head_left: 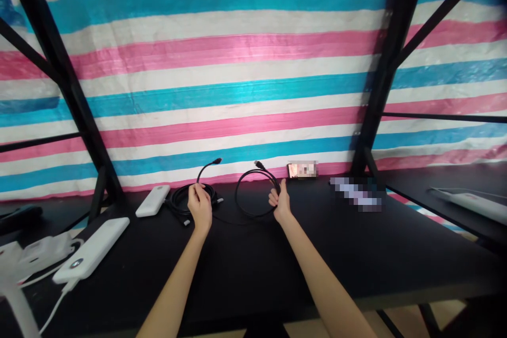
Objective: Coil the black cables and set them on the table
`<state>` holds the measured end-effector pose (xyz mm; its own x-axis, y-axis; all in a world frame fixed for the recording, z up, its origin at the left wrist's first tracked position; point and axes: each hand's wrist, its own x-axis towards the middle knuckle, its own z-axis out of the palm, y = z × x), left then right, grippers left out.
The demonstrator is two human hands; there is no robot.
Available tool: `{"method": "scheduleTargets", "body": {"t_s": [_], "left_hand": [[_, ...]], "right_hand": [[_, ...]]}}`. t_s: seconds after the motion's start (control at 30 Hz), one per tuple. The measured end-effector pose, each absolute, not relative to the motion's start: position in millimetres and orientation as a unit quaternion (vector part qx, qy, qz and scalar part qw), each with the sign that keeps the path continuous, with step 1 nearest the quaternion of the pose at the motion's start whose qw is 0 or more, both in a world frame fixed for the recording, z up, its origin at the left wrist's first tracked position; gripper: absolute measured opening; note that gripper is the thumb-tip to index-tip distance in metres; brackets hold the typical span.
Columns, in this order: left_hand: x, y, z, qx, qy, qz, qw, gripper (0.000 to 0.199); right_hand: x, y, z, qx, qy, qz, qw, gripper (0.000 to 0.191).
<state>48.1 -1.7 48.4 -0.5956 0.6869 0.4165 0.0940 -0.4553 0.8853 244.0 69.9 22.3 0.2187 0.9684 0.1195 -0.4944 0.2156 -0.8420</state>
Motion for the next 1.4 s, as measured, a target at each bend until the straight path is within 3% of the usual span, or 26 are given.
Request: {"method": "scheduleTargets", "body": {"t_s": [0.13,0.33,0.4,0.53,0.67,1.0,1.23,1.4], "left_hand": [[52.6,-1.8,43.2,0.473,0.49,0.724,0.11,0.024],[47.9,8.6,37.1,0.5,0.494,0.699,0.134,0.02],[46.6,15.4,33.8,0.493,0.497,0.69,0.184,0.022],[49.4,20.2,31.7,0.482,0.439,0.66,0.374,0.032],[55.9,13.7,33.8,0.504,0.411,0.617,0.443,0.038],[62.7,14.1,31.4,0.492,0.43,0.643,0.4,0.037],[60.8,16.0,30.4,0.501,0.428,0.651,0.377,0.039],[64.0,12.6,34.0,0.513,0.413,0.641,0.393,0.04]], "right_hand": [[235.8,62.5,22.5,-0.39,-0.415,0.472,0.673,0.037],[235.0,58.3,21.3,-0.419,-0.547,0.242,0.683,0.034],[236.0,57.8,21.3,-0.429,-0.557,0.211,0.679,0.036],[236.4,59.2,17.6,-0.462,-0.544,0.209,0.669,0.039],[236.7,63.2,9.2,-0.501,-0.533,0.218,0.646,0.039],[238.6,68.5,-1.0,-0.534,-0.566,0.185,0.6,0.028],[230.6,66.1,6.7,-0.458,-0.602,0.128,0.642,0.028],[213.5,54.8,14.0,-0.405,-0.637,0.224,0.616,0.024]]}}
